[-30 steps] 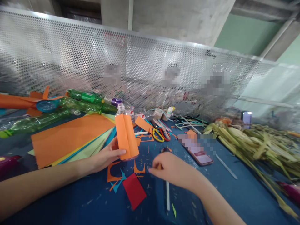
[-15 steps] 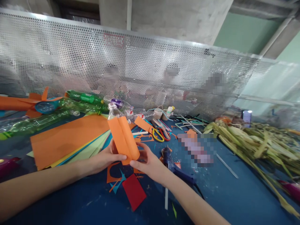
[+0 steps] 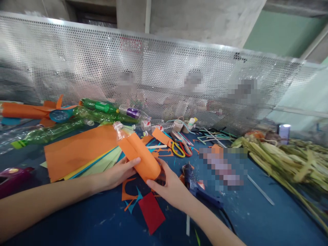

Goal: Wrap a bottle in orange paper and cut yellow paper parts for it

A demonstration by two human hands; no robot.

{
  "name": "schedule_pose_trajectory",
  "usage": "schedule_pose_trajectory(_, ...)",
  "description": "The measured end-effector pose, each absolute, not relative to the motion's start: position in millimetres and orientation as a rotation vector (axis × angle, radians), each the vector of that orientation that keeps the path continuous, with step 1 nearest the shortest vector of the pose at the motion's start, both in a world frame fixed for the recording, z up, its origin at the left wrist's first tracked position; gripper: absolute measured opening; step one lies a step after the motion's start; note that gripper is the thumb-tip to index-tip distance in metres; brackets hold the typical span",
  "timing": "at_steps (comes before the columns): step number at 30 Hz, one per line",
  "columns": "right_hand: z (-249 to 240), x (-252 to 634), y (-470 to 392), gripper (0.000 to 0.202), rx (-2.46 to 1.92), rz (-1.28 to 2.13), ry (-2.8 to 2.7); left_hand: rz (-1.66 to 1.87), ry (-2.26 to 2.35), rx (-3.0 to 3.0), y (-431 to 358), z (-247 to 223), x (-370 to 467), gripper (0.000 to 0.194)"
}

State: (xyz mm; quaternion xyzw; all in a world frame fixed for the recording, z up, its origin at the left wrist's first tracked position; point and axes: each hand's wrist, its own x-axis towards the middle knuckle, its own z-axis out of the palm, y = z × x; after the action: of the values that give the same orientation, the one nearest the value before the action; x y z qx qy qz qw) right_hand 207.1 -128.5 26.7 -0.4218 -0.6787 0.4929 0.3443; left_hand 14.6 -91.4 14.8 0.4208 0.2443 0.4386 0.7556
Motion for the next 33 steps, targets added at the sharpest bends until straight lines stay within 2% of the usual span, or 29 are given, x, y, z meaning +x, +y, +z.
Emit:
schedule_pose_trajectory(8, 29.2, 214.1, -119.3, 0.052, -1.374, 0.925, -1.731, 0.998, 0.545, 0.931, -82.3, 18.9, 14.7, 0.040)
schedule_pose_trajectory(10, 29.8, 220.9, -113.9, 0.054, -1.487, 0.750, -1.744, 1.026, 0.644, 1.123, -82.6, 27.9, 12.6, 0.037)
schedule_pose_trajectory(15, 18.7, 237.1, -100.3, 0.055, -1.650, 0.140, -1.879, 0.975, 0.926, 2.055, -69.9, 51.6, -5.4, 0.020)
schedule_pose_trajectory(17, 11.9, 240.1, -96.0, 0.053, -1.616, -0.012, -1.933, 0.936, 1.036, 2.261, -53.2, 57.7, -20.3, 0.023)
schedule_pose_trajectory(20, 4.8, 241.1, -91.4, 0.058, -1.601, -0.183, -1.971, 0.556, 1.276, 2.470, -22.0, 63.8, -51.0, 0.026)
schedule_pose_trajectory(22, 2.5, 240.4, -90.0, 0.064, -1.613, -0.215, -1.983, 0.363, 1.448, 2.477, -3.2, 67.3, -73.5, 0.031)
schedule_pose_trajectory(26, 3.1, 236.2, -92.1, 0.074, -1.605, -0.162, -2.022, 0.111, 1.501, 2.405, 20.3, 75.2, -109.4, 0.050)
schedule_pose_trajectory(30, 10.8, 228.9, -100.1, 0.063, -1.482, -0.340, -2.069, -0.031, 1.489, 2.295, 28.2, 78.9, -126.0, 0.072)
schedule_pose_trajectory(33, 18.7, 222.7, -108.0, 0.051, -1.346, -0.378, -2.106, -0.037, 1.458, 2.282, 29.0, 75.8, -129.7, 0.078)
